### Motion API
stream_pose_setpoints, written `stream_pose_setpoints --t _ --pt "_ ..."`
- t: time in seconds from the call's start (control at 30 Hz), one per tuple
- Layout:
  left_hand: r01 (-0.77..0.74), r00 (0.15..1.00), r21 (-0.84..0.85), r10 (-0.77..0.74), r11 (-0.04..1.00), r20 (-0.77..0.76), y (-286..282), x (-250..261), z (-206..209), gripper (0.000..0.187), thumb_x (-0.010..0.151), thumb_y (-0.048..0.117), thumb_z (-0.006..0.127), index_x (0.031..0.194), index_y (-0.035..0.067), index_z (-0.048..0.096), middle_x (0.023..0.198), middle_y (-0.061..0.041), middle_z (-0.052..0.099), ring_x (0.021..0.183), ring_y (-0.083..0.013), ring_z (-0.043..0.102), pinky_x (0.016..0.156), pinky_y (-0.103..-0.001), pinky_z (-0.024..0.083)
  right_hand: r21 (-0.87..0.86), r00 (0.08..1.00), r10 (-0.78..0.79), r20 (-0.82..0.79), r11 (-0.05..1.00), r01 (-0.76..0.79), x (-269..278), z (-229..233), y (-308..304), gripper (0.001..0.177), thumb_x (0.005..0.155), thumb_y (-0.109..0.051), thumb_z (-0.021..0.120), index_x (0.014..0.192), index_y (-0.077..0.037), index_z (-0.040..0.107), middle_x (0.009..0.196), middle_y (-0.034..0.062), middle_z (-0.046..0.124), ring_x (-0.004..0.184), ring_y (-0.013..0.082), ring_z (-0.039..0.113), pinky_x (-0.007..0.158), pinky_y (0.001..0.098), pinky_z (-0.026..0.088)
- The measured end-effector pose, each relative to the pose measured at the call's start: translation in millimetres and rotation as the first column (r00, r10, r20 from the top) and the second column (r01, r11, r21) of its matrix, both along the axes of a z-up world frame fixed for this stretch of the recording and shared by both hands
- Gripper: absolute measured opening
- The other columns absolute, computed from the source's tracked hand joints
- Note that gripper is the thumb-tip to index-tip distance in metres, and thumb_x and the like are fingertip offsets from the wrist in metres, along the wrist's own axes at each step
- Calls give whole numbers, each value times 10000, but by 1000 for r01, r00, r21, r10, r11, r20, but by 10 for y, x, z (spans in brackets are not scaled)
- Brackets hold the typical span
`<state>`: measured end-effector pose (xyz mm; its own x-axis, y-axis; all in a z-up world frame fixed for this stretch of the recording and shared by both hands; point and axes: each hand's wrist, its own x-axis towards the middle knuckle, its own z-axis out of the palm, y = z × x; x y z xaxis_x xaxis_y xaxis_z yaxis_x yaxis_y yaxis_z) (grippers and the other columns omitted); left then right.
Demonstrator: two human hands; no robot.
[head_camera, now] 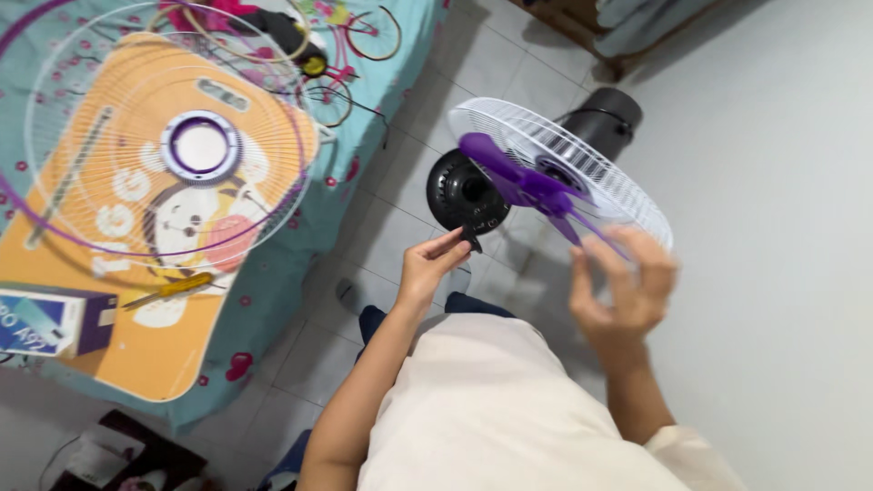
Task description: The person assembles an electric fan by attaching the front grille, inserting the purple fan blade, and securing the rear grille. They use a screwdriver to tighten the central nut and complete the assembly.
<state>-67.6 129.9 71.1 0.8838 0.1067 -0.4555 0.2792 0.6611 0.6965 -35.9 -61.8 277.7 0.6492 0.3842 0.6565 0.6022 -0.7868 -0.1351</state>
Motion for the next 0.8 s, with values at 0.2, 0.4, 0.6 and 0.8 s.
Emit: stream_pose_setpoints --t 0.2,0.4,0.6,0.8 --pt "-69 998 50 70 996 -10 -783 466 -386 382 875 35 773 1228 -74 677 1140 -168 728 999 -206 730 901 -316 623 -74 961 8 -276 997 -29 554 6 -694 759 826 -200 891 1458 -20 511 1523 255 502 1415 438 483 1171 527 388" --pt "-195 981 21 195 981 23 -1216 709 -641 372 868 -19 766 1227 -41 674 1148 -140 715 1027 -193 708 910 -291 598 -39 893 96 -440 991 -126 794 -117 -882 776 866 -264 844 1494 -2 470 1430 239 587 1261 400 606 1054 480 489" --pt "-247 969 39 246 968 12 -1341 748 -652 359 860 -59 744 1211 -30 677 1161 -118 708 1051 -185 702 914 -289 587 62 854 168 -493 985 -158 840 -255 -944 622 953 -184 776 1473 -1 489 1302 229 662 1122 384 689 946 440 557" --pt "-281 959 133 283 950 3 -1379 788 -536 335 875 -66 740 1205 -35 692 1171 -127 704 1051 -196 701 919 -300 592 56 873 204 -443 978 -200 904 -265 -980 585 955 -185 770 1450 -9 514 1298 224 670 1133 371 692 950 438 559"
